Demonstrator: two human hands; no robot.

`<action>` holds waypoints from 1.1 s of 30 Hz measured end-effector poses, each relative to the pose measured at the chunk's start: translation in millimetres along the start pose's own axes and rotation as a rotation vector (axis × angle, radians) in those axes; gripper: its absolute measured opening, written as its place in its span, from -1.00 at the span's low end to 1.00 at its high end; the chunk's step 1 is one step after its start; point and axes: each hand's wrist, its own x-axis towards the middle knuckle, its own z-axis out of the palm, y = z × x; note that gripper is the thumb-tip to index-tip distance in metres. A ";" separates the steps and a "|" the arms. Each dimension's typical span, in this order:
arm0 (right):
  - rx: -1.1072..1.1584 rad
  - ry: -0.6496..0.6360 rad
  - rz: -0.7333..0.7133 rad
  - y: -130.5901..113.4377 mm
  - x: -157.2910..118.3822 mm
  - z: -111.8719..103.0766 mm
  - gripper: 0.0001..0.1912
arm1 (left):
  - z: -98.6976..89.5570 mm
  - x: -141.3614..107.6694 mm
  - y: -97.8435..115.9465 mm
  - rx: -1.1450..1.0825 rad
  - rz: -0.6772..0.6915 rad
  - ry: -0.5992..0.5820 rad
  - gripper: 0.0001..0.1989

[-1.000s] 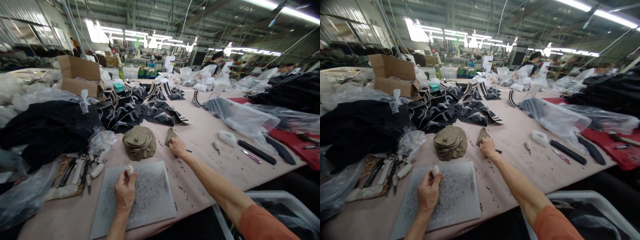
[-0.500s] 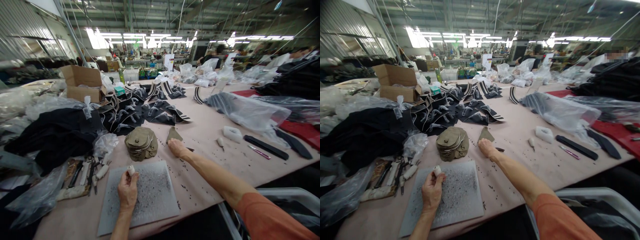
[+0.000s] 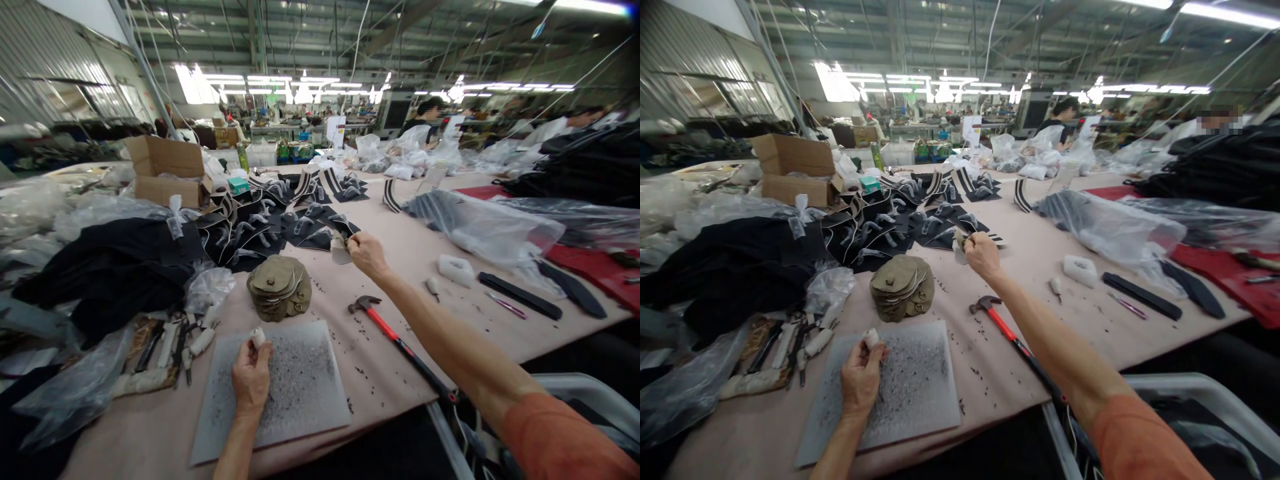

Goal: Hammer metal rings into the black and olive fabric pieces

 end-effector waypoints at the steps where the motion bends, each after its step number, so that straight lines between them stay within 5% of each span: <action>1: 0.086 0.053 -0.085 -4.7 -11.8 -3.5 -0.72 | 0.2 0.0 -0.3 -0.006 0.001 -0.002 -0.51; 4: 0.269 0.069 -0.386 -16.5 -75.0 8.6 -0.78 | 1.3 -1.8 -0.3 -0.023 0.012 -0.005 -0.55; 8: 0.239 -0.200 -0.668 -18.6 -177.6 47.7 -0.75 | 3.2 -6.3 3.8 -0.040 0.012 -0.014 -0.62; 11: 0.189 -0.325 -0.758 -14.9 -220.9 65.2 -0.72 | 4.0 -8.7 6.7 -0.042 0.011 -0.025 -0.67; 16: 0.275 -0.352 -0.652 -16.1 -224.4 61.0 -0.72 | 2.4 -10.2 5.9 -0.097 0.006 -0.043 -0.67; 19: 0.498 -0.288 -0.345 -21.2 -212.8 43.2 -0.75 | 0.8 -10.2 12.8 -0.255 -0.082 -0.076 -0.61; 23: 0.681 -0.258 -0.039 -28.3 -198.4 19.6 -0.74 | 6.7 -13.5 39.3 -0.587 -0.371 -0.246 -0.63; 27: 0.729 -0.288 0.001 -30.4 -198.8 16.7 -0.71 | 33.5 -13.8 65.5 -0.828 -0.709 -0.525 -0.76; 33: 0.582 -0.245 -0.183 -25.3 -197.5 12.3 -0.74 | 69.2 18.0 90.5 -0.949 -0.738 -0.383 -0.80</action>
